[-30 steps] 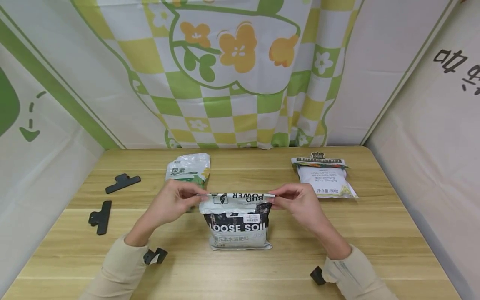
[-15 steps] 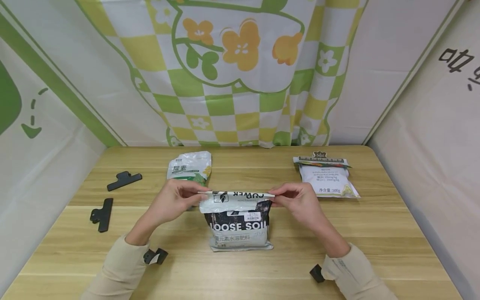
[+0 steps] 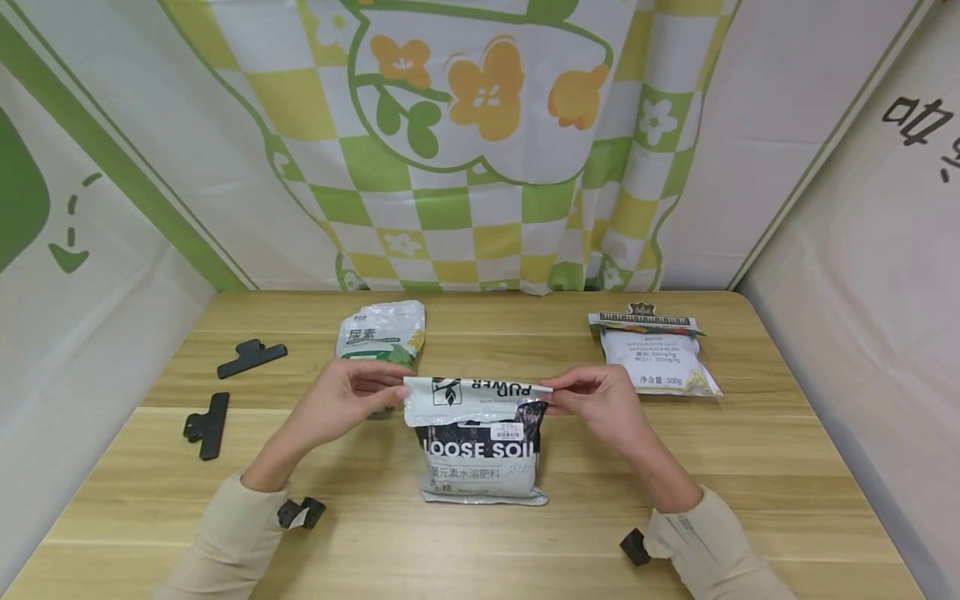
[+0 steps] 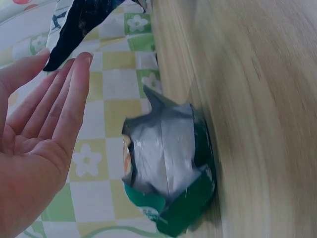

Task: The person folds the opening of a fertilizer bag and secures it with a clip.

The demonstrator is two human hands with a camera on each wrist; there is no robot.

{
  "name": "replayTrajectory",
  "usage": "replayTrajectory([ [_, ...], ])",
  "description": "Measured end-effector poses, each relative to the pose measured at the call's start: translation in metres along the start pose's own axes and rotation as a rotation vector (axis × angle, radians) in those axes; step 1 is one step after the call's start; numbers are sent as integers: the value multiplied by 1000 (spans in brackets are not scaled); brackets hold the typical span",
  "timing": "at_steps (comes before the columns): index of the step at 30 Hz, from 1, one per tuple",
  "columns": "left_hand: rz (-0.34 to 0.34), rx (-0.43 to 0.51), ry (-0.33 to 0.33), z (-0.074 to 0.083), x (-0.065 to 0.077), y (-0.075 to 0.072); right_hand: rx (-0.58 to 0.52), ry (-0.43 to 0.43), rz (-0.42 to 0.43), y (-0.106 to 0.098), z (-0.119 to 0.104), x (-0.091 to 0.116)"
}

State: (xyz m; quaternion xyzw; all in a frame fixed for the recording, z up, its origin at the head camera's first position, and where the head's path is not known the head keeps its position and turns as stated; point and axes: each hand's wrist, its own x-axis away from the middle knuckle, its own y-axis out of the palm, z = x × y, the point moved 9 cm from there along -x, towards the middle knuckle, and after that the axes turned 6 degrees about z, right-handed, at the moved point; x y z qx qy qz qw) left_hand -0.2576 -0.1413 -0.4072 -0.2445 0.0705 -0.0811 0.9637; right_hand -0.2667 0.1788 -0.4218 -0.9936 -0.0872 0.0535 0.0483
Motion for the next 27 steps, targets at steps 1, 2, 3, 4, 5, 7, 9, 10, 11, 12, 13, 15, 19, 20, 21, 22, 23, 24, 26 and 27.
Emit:
replayTrajectory([
  [1, 3, 8, -1, -1, 0, -2, 0, 6, 0, 0, 1, 0],
  [2, 9, 21, -3, -3, 0, -5, -2, 9, -2, 0, 1, 0],
  [3, 16, 37, -10, -5, 0, -8, -4, 11, -3, 0, 1, 0],
  [4, 22, 57, -15, -6, 0, -11, -5, 13, -5, -1, 1, 0],
  [5, 33, 67, -15, -7, 0, -15, -8, 13, -7, -1, 1, -1],
  [7, 56, 83, -22, -9, -1, -24, -8, 14, -6, -1, 2, -1],
  [9, 82, 37, -4, -9, -1, -32, -9, 13, -5, -1, 2, -1],
  [10, 94, 1, 12, -8, -1, -37, -6, 15, -4, -2, 2, -1],
  [11, 109, -41, 25, -7, -1, -42, -7, 15, -4, -2, 2, -1],
  [12, 123, -73, 34, -7, -2, -47, -6, 17, -4, -2, 2, -1],
  [13, 137, -114, 45, -7, -2, -51, -5, 19, -4, -2, 2, -1],
  [15, 154, -143, 54, -7, -3, -59, -5, 20, -5, -2, 2, -1],
  [19, 177, -146, 30, -11, -4, -74, -4, 21, -6, -1, 2, -1],
  [20, 180, -142, 23, -12, -5, -78, -2, 21, -5, -1, 2, -1],
  [21, 185, -148, 14, -13, -5, -81, 0, 22, -5, -1, 2, -1],
  [22, 186, -153, 2, -15, -5, -84, 2, 23, -4, -1, 2, -1],
  [23, 188, -165, -3, -16, -5, -88, 3, 24, -4, -1, 2, -1],
  [24, 188, -173, -6, -17, -6, -91, 3, 26, -3, -1, 3, -1],
  [26, 188, -199, -11, -20, -6, -97, 4, 28, -1, -1, 3, -1],
  [27, 190, -213, -13, -21, -7, -101, 2, 30, -1, 0, 3, -1],
])
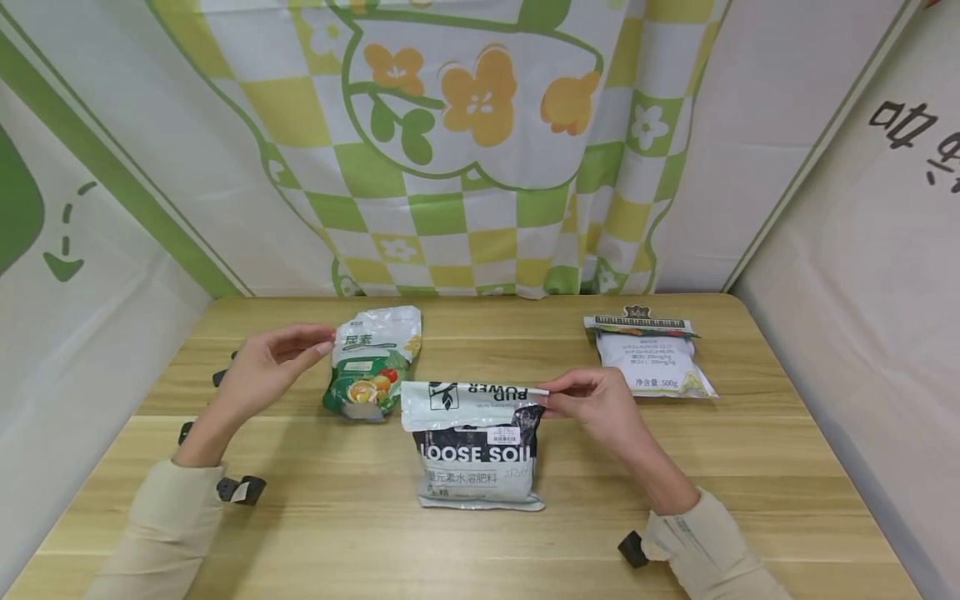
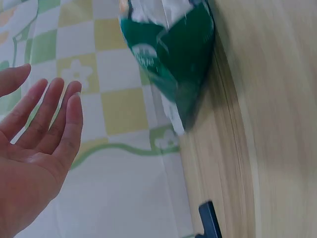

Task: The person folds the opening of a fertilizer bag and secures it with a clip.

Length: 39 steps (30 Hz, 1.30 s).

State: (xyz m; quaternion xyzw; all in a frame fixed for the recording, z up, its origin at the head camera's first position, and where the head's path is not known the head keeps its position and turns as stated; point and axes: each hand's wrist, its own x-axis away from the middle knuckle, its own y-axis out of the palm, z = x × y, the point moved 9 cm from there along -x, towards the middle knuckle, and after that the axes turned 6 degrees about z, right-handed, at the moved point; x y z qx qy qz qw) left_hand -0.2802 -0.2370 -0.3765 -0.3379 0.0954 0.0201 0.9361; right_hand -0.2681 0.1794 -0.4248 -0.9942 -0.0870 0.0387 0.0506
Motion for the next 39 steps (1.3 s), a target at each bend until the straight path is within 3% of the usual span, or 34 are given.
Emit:
replayTrajectory([
  [8, 37, -28, -13, -24, -14, -23, -23, 2, 7, 0, 1, 0],
  [21, 22, -133, 8, -61, -36, -45, -20, 71, 10, -2, 4, -1],
  [32, -25, -240, -30, -104, -49, -58, -88, 173, 28, -3, 8, -2],
  [39, -46, -334, -89, -134, -53, -63, -95, 184, 42, -3, 5, -1],
])
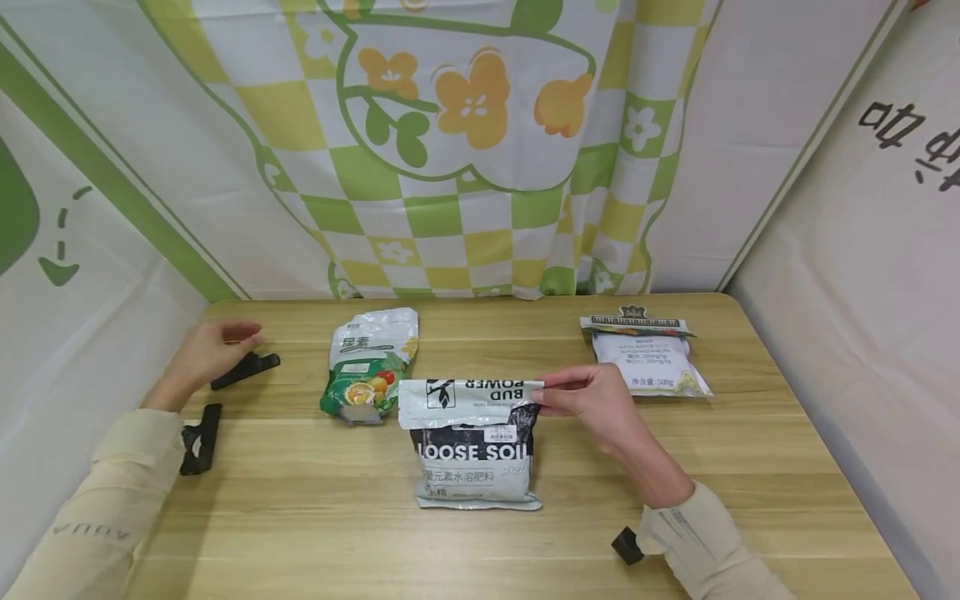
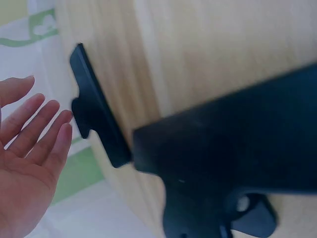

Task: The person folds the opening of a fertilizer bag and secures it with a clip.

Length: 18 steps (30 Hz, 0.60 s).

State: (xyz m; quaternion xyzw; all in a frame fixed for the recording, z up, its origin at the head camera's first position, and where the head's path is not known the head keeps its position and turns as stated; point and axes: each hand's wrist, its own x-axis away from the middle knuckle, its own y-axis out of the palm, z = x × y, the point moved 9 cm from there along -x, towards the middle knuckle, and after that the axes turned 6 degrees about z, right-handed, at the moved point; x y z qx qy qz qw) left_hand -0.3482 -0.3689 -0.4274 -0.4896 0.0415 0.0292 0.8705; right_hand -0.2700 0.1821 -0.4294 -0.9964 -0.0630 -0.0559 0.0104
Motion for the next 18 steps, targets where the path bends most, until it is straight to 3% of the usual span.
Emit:
replayTrajectory([
  [10, -38, -9, -51, -23, -3, 7, -4, 9, 10, -1, -2, 0],
  [18, -89, -12, -60, -31, -2, 9, 14, 19, 8, -1, 1, -2],
])
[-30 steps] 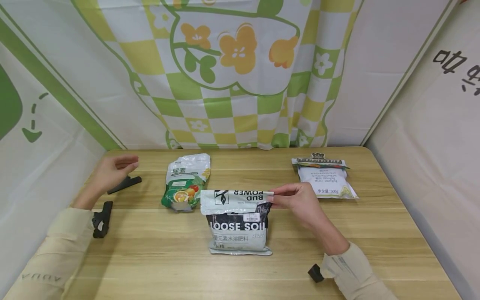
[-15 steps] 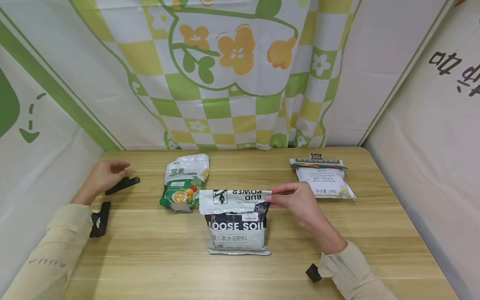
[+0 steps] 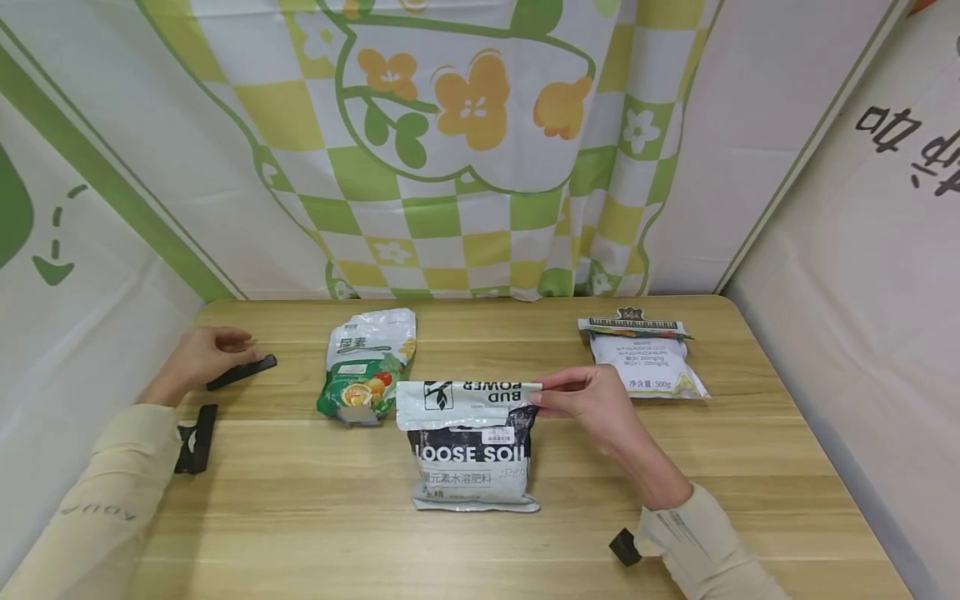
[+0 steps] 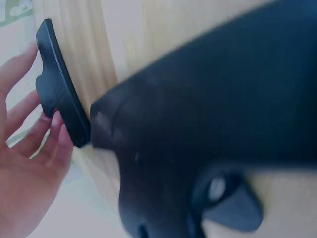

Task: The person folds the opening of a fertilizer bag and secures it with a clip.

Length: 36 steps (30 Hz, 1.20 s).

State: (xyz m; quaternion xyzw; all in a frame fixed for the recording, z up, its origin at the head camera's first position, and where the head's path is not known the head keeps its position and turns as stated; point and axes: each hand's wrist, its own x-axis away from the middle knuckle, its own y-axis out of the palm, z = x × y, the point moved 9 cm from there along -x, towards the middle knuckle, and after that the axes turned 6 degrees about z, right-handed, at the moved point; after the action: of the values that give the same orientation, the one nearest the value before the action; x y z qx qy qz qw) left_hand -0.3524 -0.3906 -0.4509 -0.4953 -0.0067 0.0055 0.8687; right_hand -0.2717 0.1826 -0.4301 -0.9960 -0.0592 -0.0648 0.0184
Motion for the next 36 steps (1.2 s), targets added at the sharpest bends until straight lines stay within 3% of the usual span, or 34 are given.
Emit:
replayTrajectory([
  [6, -67, -72, -9, -11, 4, -3, 2, -1, 0, 1, 1, 0],
  [12, -93, -84, -63, -21, 5, -5, -14, -11, -11, 0, -1, 1],
  [20, -126, -92, -104, -23, 8, -5, -17, -10, -18, 1, 2, -1],
  [28, -116, -102, -85, -24, 7, -4, -10, -24, -27, 1, 2, -1],
  [36, -32, -80, -30, -13, 3, -13, -13, -26, -26, 1, 2, 0],
])
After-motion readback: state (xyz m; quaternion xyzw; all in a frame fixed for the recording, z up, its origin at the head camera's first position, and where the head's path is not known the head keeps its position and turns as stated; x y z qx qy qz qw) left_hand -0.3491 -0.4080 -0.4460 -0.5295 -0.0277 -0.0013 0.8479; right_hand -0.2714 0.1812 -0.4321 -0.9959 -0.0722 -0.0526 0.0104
